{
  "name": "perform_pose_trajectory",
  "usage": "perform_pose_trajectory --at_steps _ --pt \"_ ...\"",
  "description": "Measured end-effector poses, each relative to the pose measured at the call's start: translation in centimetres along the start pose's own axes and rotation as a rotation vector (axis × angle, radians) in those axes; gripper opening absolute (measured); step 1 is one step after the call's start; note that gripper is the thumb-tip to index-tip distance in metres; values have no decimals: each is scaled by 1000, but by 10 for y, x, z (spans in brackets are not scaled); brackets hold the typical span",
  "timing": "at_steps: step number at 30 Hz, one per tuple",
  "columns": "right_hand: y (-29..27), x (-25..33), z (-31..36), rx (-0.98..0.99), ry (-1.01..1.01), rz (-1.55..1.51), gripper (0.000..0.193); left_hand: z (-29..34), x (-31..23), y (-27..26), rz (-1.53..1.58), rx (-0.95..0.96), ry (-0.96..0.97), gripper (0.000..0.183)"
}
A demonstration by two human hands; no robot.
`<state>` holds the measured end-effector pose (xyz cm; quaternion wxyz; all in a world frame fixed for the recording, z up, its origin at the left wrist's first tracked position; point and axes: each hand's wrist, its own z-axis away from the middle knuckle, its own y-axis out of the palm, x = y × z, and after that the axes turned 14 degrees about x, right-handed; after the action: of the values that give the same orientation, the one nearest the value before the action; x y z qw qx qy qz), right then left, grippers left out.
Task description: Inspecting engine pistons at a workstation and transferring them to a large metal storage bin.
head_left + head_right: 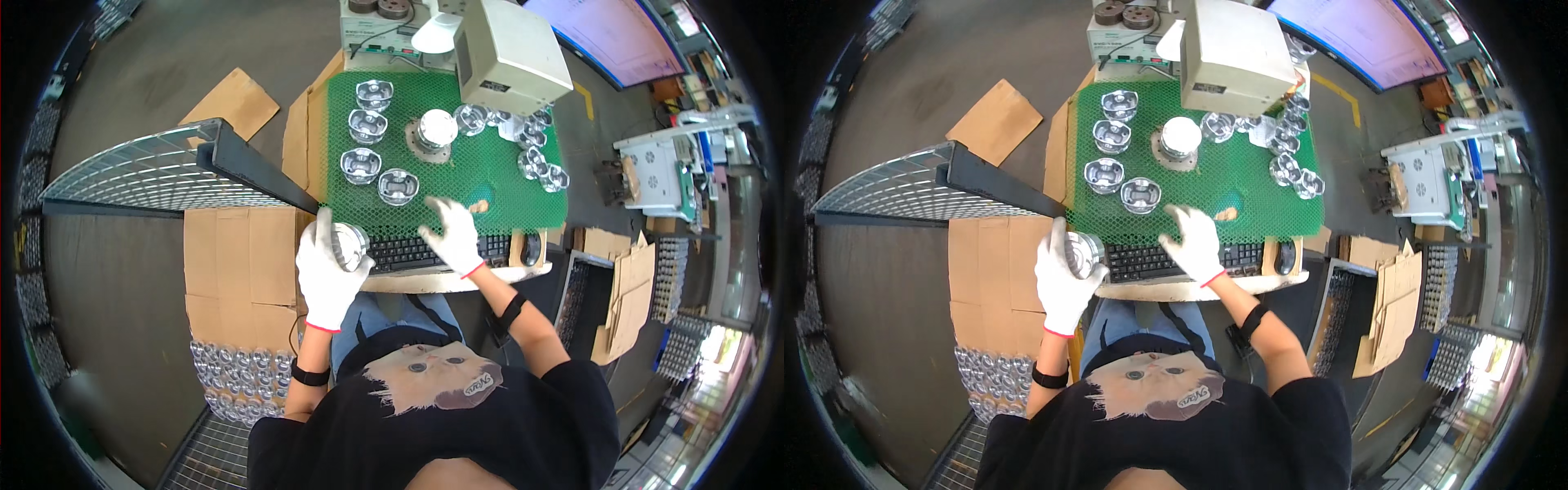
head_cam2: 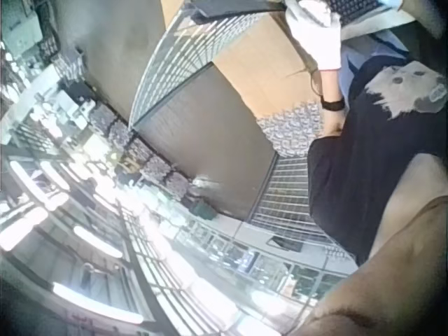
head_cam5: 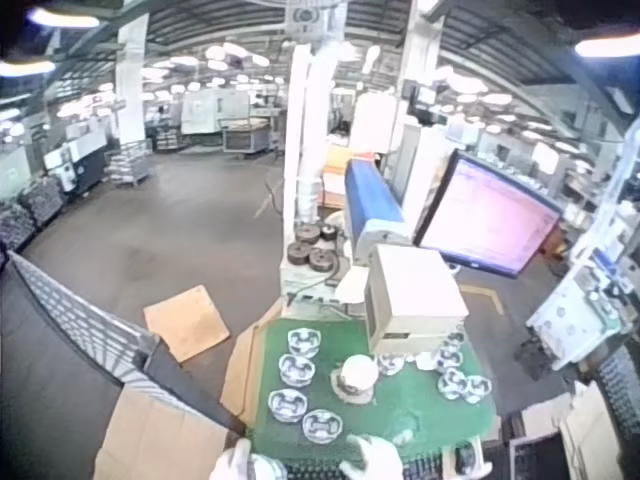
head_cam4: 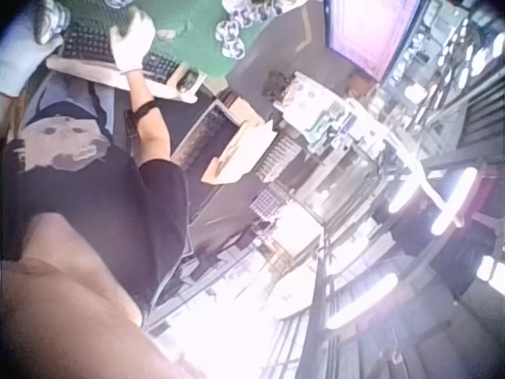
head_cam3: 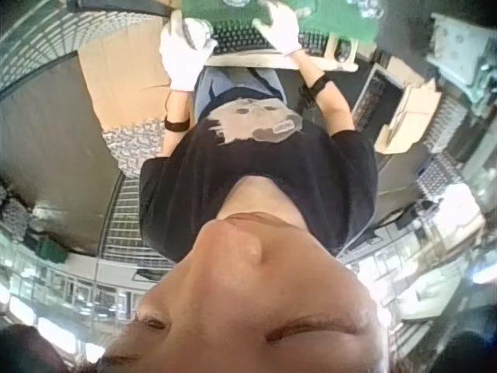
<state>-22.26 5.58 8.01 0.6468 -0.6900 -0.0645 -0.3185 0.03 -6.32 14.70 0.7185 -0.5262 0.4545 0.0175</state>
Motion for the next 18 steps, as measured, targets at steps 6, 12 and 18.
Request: perform_pose_trajectory --at_steps 6,12,18 --pt "7 32 26 214 -156 -70 54 18 49 78 323 174 -109 99" --pt "38 23 52 612 -342 -32 51 66 77 150 1320 865 -647 56" --pt "35 18 6 469 35 -45 27 41 71 135 2238 743 -768 68"
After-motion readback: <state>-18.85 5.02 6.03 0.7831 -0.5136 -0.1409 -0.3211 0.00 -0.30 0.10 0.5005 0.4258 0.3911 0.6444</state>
